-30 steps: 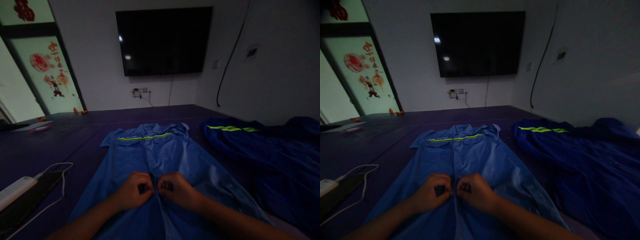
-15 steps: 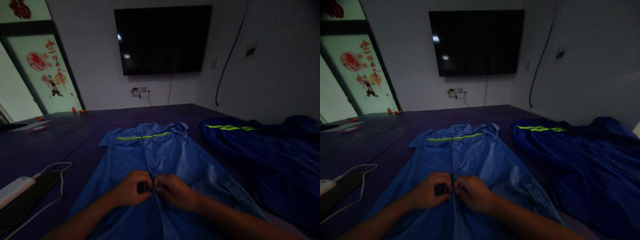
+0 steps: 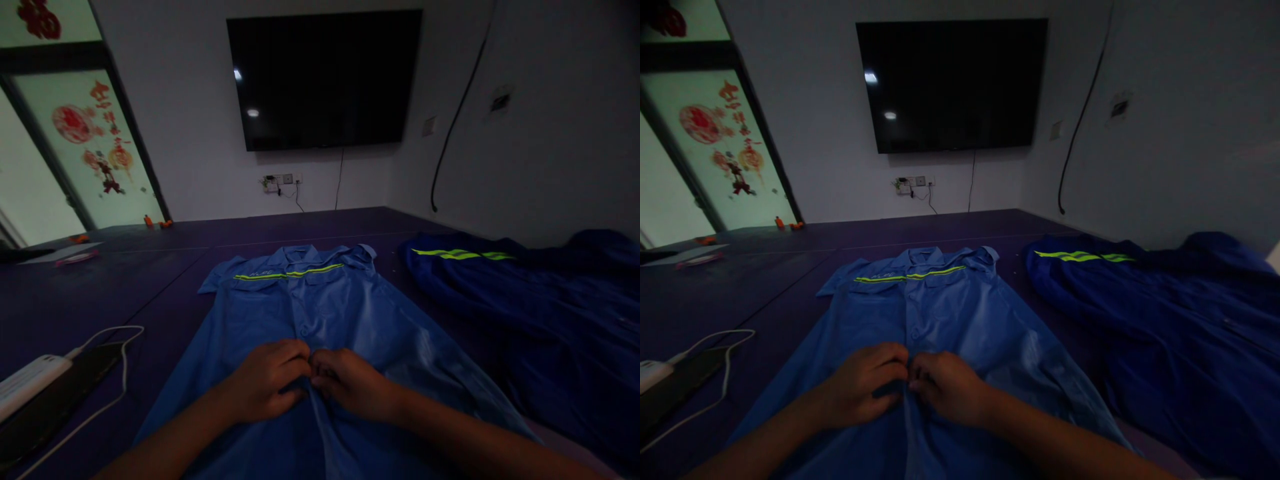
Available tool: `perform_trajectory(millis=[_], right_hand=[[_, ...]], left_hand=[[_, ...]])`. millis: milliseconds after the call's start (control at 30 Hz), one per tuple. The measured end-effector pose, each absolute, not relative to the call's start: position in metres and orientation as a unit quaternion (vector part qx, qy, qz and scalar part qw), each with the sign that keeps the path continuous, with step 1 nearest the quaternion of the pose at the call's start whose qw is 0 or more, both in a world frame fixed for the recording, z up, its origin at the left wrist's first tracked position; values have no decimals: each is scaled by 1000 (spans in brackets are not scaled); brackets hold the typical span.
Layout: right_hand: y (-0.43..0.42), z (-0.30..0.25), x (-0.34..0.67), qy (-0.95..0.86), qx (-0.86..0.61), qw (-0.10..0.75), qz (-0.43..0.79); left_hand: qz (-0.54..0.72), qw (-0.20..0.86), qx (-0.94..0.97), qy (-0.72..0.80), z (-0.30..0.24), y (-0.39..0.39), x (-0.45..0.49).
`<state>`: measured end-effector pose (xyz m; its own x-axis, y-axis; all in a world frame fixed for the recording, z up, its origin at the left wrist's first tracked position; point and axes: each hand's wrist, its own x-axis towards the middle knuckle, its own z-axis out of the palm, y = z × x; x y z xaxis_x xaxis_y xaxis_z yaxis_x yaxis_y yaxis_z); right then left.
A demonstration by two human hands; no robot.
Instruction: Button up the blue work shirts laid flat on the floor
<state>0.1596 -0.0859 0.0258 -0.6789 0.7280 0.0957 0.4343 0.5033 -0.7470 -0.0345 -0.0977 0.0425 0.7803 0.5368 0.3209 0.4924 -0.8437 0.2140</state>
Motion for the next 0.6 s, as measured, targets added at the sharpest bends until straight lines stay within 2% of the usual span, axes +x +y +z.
perform_trajectory(millis=[200,600], right_hand=[[-84,22,160,-846,-344,201,354],[-85,27,159,-847,-343,198,355]], left_hand=[[181,8,954,238,39,-99,-33],[156,-21,958,240,36,-98,-34]])
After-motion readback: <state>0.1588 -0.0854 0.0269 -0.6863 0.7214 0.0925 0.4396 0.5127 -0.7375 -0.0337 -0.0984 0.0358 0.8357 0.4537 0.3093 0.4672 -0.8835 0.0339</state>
